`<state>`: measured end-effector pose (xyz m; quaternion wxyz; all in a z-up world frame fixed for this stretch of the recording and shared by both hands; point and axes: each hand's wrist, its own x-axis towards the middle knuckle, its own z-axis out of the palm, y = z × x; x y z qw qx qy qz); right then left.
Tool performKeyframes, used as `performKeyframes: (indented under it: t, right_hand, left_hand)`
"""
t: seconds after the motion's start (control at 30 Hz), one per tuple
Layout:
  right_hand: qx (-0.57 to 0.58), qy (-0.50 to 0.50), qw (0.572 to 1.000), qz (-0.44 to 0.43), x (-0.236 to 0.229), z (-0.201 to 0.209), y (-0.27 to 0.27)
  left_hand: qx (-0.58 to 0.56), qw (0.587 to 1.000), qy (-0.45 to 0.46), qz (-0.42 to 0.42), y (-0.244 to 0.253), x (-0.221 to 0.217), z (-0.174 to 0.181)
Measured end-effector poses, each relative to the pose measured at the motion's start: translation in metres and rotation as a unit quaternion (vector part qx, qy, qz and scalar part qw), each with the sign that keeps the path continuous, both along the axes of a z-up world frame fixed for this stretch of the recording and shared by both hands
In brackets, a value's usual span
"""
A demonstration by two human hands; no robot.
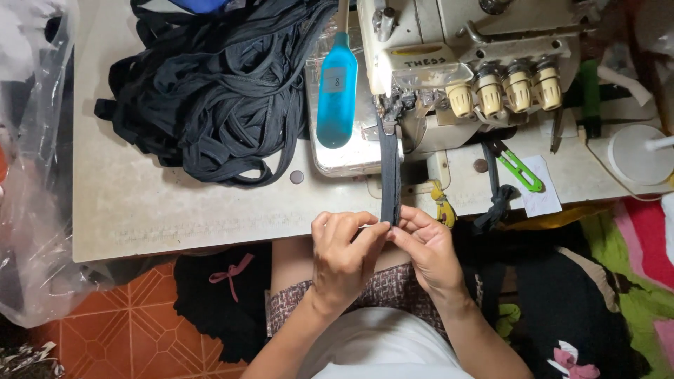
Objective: Sewing long black fabric strips using an industrial overlock machine
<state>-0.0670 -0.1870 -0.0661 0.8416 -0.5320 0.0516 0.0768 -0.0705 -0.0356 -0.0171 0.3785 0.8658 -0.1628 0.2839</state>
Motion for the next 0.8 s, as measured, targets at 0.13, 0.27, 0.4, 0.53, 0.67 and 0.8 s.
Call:
performKeyframes:
  t: [0.13,0.27,0.4,0.53,0.67,0.8]
  right_hand:
    - [-0.016,-0.002,1.000,-0.007,-0.001,0.008,0.001]
    - [-0.027,-0.014,0.999,-0.014,0.000,0.023,0.004]
    - [0.000,-0.001,1.000,-0.007,-0.003,-0.008,-0.005]
    - [-0.020,0.010,0.999,-0.033,0.001,0.004,0.003]
    - [-0.097,-0.052,0.993,-0.032,0.003,0.008,-0.002]
    - [-0.137,-0.049,0.989,-0.030,0.008,0.021,0.004]
  left_hand:
    - [0.045,0.996,-0.082,0.003,-0.002,-0.001,-0.003]
    - [0.086,0.988,-0.132,0.002,-0.003,0.001,-0.004]
    - [0.114,0.983,-0.145,0.009,-0.003,0.002,0.001]
    - [0.074,0.989,-0.111,-0.067,0.012,0.012,0.009]
    - [0.056,0.987,-0.095,-0.119,0.037,0.050,0.011]
    - [0.149,0.974,-0.112,-0.128,0.039,0.077,0.016]
